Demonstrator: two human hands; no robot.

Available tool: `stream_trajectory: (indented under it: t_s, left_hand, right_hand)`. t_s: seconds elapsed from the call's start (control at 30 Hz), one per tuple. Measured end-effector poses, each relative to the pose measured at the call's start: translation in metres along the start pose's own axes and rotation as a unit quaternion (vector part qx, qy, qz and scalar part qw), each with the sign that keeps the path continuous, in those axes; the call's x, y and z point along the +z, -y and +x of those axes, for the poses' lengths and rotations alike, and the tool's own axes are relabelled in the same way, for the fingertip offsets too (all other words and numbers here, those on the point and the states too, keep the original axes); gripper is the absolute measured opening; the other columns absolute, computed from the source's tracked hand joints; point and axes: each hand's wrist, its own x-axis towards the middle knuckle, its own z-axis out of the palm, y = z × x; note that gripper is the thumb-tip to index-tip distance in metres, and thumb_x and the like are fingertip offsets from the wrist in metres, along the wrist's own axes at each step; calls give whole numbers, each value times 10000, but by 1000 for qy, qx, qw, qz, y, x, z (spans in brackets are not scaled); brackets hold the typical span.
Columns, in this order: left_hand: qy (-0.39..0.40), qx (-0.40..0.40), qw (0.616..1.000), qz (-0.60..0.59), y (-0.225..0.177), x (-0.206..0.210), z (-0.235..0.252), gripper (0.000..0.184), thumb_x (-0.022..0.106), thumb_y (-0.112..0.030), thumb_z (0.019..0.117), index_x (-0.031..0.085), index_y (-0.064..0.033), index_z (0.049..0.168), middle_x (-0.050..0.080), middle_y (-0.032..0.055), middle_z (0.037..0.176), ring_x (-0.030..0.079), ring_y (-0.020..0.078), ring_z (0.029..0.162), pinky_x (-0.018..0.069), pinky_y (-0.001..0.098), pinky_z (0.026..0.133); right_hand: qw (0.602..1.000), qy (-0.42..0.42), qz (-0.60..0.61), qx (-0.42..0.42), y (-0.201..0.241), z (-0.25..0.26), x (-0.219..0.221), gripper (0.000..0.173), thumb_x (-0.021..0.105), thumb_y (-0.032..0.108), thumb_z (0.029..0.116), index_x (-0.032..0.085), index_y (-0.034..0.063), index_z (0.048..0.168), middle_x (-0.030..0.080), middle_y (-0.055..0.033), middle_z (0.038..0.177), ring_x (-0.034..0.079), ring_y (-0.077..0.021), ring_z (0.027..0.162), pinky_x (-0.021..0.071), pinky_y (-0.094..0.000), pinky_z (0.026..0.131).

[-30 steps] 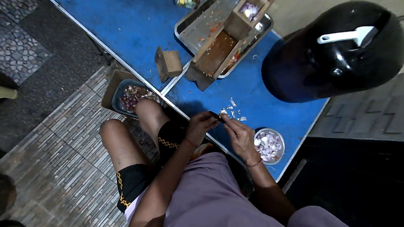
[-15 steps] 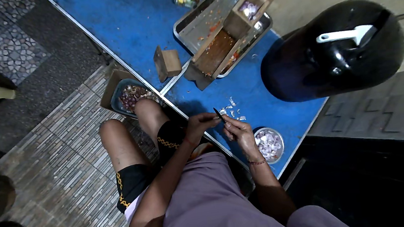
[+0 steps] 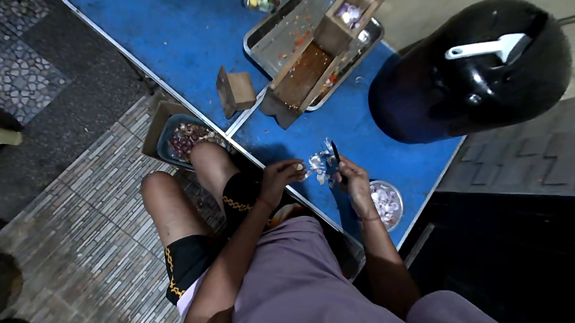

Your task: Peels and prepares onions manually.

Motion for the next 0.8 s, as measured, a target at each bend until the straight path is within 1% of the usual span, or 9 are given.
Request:
stream_trajectory:
  t_s: [0.07, 0.1, 0.17, 0.23, 0.4, 0.5, 0.6, 0.67, 0.8]
  left_hand:
    - [-16, -9, 1000, 10, 2, -3, 1, 248, 485, -45, 1059, 625, 66, 1231, 696, 140, 1081, 710, 151, 861, 602, 317, 837]
    - [-24, -21, 999, 29, 2, -3, 1, 245, 488, -52, 1061, 623, 61, 1232, 692, 137, 1073, 704, 142, 848, 600, 308, 824]
    - [-36, -55, 992, 106, 2, -1, 1, 227, 529, -61, 1053, 625, 54, 1225, 690, 135, 1025, 685, 123, 806, 590, 290, 784]
    - [-38, -88, 974, 204, 6, 1, 3, 242, 555, -79, 1049, 621, 47, 1245, 685, 173, 1061, 690, 163, 823, 591, 330, 793]
    - [-65, -128, 923, 357, 22, 11, 13, 382, 572, -131, 1041, 537, 8, 1395, 691, 230, 1132, 700, 331, 992, 564, 484, 911]
    - [-65, -142, 912, 380, 19, 19, 19, 419, 569, -123, 1039, 498, 11, 1430, 691, 227, 1129, 699, 317, 987, 558, 466, 909]
    - [-47, -139, 911, 385, 22, 27, 25, 414, 588, -107, 1026, 507, 19, 1411, 680, 242, 1160, 684, 346, 1050, 546, 489, 943]
    - [-23, -127, 911, 391, 30, 33, 30, 398, 567, -134, 1041, 516, 15, 1407, 682, 240, 1153, 677, 354, 1033, 544, 501, 914]
    - [1, -65, 916, 395, 33, 42, 50, 350, 559, -111, 1045, 567, 31, 1365, 678, 231, 1208, 673, 334, 1110, 524, 482, 999]
  right_hand:
    - [990, -18, -137, 6, -2, 4, -5, 339, 513, 279, 1082, 710, 57, 1245, 689, -65, 885, 606, -126, 704, 532, -345, 673]
    - [980, -30, -197, 11, -1, 4, -5, 301, 542, 259, 1069, 739, 44, 1142, 710, -114, 904, 653, -203, 780, 541, -446, 757]
    - [957, -40, -288, 12, 2, 5, -5, 253, 597, 205, 1034, 749, 3, 1028, 718, -186, 892, 681, -326, 849, 514, -573, 826]
    - [945, -49, -323, 9, 1, 8, -6, 230, 673, 194, 991, 732, -28, 1009, 718, -218, 905, 689, -380, 868, 511, -610, 835]
    - [930, -56, -357, 73, -3, 17, -8, 413, 548, 142, 1047, 518, -15, 1428, 541, -322, 1385, 571, -484, 1251, 466, -608, 1049]
    - [941, -28, -326, 86, -10, 19, -10, 539, 680, 154, 972, 504, 17, 1462, 474, -318, 1447, 534, -472, 1281, 466, -606, 1040]
    - [956, 5, -286, 60, -11, 15, -1, 766, 868, 168, 826, 477, -32, 1453, 506, -311, 1415, 562, -436, 1250, 487, -561, 1042]
    - [961, 7, -275, 39, -13, 12, 13, 690, 852, 126, 832, 514, -54, 1406, 558, -302, 1354, 601, -423, 1192, 506, -549, 1018]
    - [969, -5, -246, -29, -13, 20, 33, 349, 701, 81, 957, 621, -62, 1265, 682, -269, 1122, 678, -407, 1006, 537, -573, 920]
